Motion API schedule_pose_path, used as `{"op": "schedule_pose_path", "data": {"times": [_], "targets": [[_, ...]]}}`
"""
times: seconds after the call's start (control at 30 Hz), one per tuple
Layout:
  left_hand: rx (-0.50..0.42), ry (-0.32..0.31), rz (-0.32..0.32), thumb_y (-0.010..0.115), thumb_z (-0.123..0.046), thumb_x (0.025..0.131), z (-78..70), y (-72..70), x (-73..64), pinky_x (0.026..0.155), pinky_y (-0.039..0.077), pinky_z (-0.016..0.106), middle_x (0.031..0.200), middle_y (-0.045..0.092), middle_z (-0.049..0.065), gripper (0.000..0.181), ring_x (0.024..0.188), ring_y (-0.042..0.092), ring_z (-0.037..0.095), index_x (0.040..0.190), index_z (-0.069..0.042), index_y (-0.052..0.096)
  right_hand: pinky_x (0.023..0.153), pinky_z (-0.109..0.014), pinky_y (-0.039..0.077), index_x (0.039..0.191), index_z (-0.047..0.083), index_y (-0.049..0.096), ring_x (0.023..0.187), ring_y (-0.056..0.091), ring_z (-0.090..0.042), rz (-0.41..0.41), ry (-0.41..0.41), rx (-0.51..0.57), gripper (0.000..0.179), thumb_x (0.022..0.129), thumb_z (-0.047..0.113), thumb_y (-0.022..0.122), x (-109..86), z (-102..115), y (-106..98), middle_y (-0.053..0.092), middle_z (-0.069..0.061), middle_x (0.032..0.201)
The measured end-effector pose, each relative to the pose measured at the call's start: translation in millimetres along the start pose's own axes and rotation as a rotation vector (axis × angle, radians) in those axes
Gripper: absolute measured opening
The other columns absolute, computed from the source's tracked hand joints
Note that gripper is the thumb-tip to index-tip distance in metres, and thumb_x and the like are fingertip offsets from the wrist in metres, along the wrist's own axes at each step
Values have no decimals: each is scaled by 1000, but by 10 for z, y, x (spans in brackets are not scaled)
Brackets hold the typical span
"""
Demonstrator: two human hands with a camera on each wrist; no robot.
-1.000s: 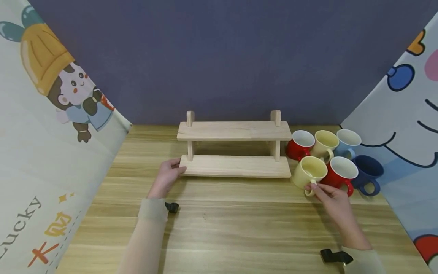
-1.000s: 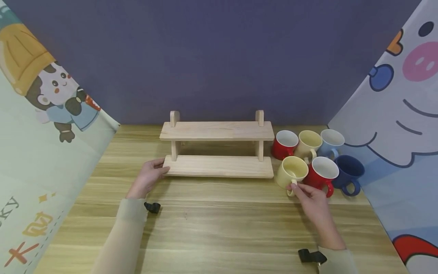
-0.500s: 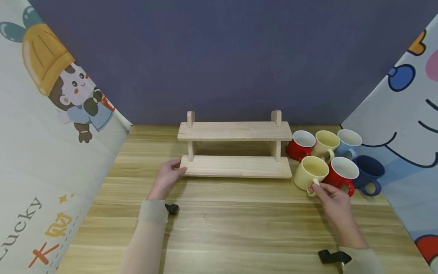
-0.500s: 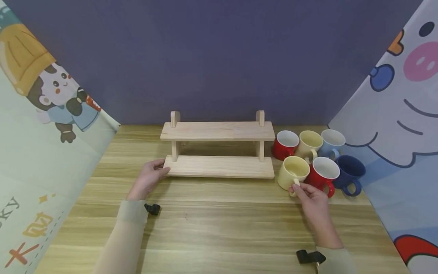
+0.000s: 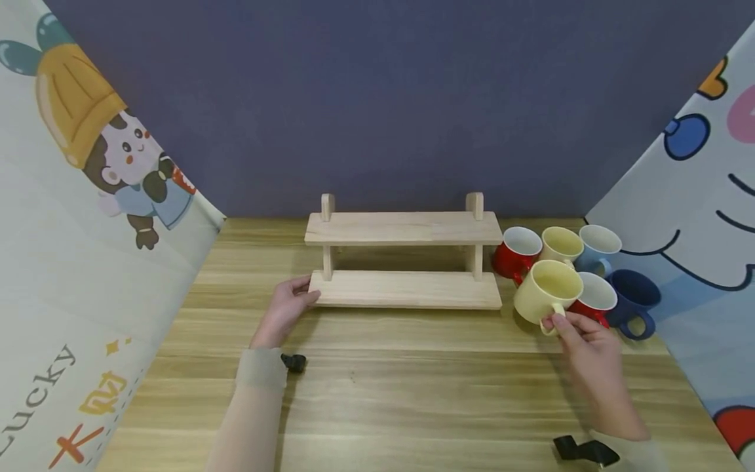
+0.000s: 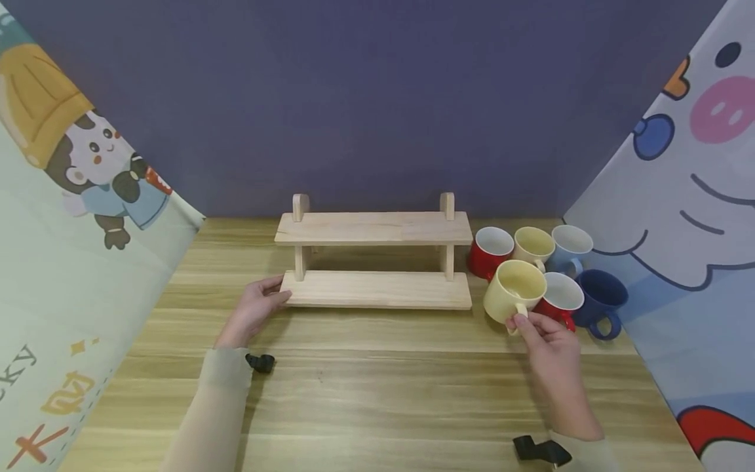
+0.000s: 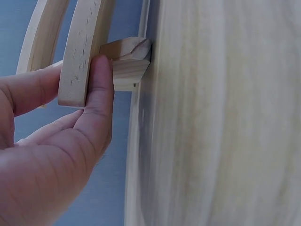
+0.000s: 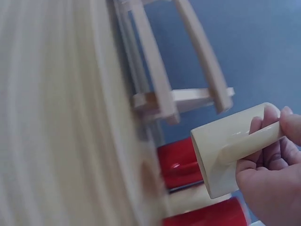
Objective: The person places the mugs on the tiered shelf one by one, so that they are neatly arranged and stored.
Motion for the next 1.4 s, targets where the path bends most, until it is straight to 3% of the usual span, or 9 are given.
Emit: {"op": "schedule_pose_path", "data": {"times": [0.2,0.27,0.43,0.53,0.77,0.93,1.03,1.2,1.4], "targets": [[6,0,4,63,-2,101,-23,4,15,91,55,33,130,54,23,57,110,59,27,151,9,38,85,-19,53,114,-18,67,86,67,-15,37,-13,84,24,99,2,65,-17,246,118,73,-9,89],[9,2,2,63,0,100,-34,2,24,89,55,31,129,54,24,56,107,60,27,150,10,39,76,-14,53,114,-16,68,85,66,-15,45,-12,77,25,99,4,66,-9,315,175,73,-9,89],[23,4,15,63,0,100,-59,-9,16,89,56,33,126,54,24,58,103,60,25,150,11,37,74,-15,54,112,-17,68,84,66,-15,87,-41,98,23,99,1,65,33,452,364,73,-9,89],[25,4,20,63,1,100,-66,-5,6,90,55,35,126,54,23,58,102,60,25,150,12,37,83,-22,56,109,-20,66,83,69,-15,95,-68,123,21,98,-2,64,65,510,503,73,-9,87],[0,-3,36,62,2,100,-63,12,0,90,55,32,130,54,24,58,111,59,29,151,10,37,86,-18,53,113,-13,69,88,68,-14,119,-78,-87,27,99,10,69,154,619,807,75,-5,89],[-1,-4,45,61,1,100,-58,13,1,93,54,35,132,52,25,58,113,58,31,152,9,36,83,-18,52,115,-9,71,90,67,-15,153,-85,-176,32,100,19,69,235,664,1072,75,-4,92],[-3,-5,44,61,1,101,-57,14,0,96,53,38,133,52,24,58,114,58,31,152,9,36,80,-21,53,113,-12,70,87,66,-16,174,-99,-125,31,100,16,69,293,665,1265,75,-4,89],[-4,-2,38,62,1,101,-50,10,9,95,53,36,133,52,25,59,113,57,30,152,10,35,80,-26,56,108,-18,68,83,66,-21,222,-96,51,27,98,6,70,352,680,1596,73,-10,86],[-2,14,27,62,3,99,-30,2,8,89,55,30,130,52,26,58,111,59,31,151,11,36,77,-29,55,104,-13,72,82,62,-22,250,-114,35,25,97,10,73,383,693,1933,73,-12,86]]}}
Point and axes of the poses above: each hand's wrist, its own x-axis towards the middle knuckle, its own y-axis out of the palm, z = x × y, the point moved 2 cm from there along x, towards the middle knuckle
